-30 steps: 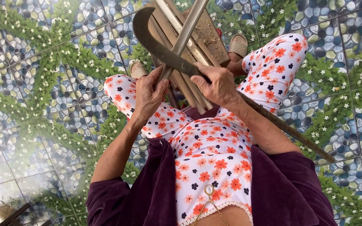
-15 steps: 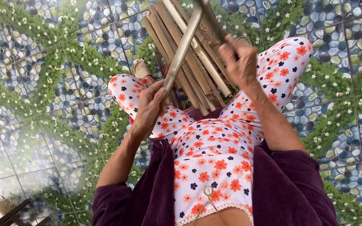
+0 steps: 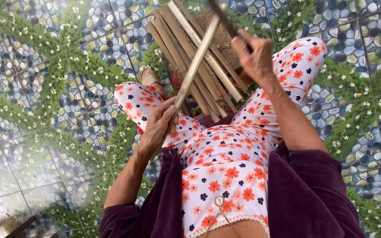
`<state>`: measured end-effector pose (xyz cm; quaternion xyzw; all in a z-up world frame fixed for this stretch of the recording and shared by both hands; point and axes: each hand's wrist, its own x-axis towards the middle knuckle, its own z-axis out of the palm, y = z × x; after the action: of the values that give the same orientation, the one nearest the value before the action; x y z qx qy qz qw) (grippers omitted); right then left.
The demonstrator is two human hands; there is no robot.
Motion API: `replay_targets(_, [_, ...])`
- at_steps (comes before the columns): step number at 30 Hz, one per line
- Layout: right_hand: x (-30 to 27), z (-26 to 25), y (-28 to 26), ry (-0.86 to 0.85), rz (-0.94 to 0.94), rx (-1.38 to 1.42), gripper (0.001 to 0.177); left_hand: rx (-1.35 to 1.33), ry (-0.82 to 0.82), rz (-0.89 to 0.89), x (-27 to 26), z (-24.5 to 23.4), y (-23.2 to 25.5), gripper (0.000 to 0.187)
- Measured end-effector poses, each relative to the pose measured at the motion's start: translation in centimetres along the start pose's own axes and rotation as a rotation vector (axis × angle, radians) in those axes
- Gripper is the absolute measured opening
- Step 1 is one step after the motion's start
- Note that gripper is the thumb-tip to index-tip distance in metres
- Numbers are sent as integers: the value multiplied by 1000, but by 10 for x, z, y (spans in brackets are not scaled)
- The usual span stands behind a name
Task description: The person sitting on the floor uses a sickle to shave and split thin strips of bamboo from a bundle.
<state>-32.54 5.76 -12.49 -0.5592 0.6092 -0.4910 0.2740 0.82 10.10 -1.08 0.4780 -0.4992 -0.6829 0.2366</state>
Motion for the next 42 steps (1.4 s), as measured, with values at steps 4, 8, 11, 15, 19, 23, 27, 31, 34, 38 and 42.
replay_targets(4, [11,-5,20,101,-58,-86,44,-65,19,-22,1,-4,-11,43])
replay_targets(8, [-18,10,-19,4,-29,-26,48,-31,-9,38,34,3,-19,54])
replay_targets(11, [-44,22,-65,-131,-59,27,41,-99,-53,61,60,7,-26,57])
replay_targets(15, [-49,20,-105,-260,-73,-24,39,-181,-113,88,73,3,-41,44])
replay_targets(19, [-13,7,-43,-127,-160,-88,31,48,-98,89,30,11,-1,55])
replay_targets(23, [21,-13,19,17,-106,-151,48,-47,-94,-77,-2,9,-2,62])
replay_targets(27, [19,-9,23,105,-130,-175,53,22,-158,-47,14,2,-19,62])
replay_targets(31, [-18,13,-37,-79,-159,-172,41,-28,-103,-46,44,14,0,46])
replay_targets(34, [-38,19,-78,-215,-277,-141,45,-193,-135,23,60,18,2,47])
replay_targets(38, [-36,16,-81,-277,-228,-147,37,-239,-133,33,53,13,-2,32])
replay_targets(42, [1,7,-10,-69,-204,-154,50,-119,-227,56,19,9,0,45])
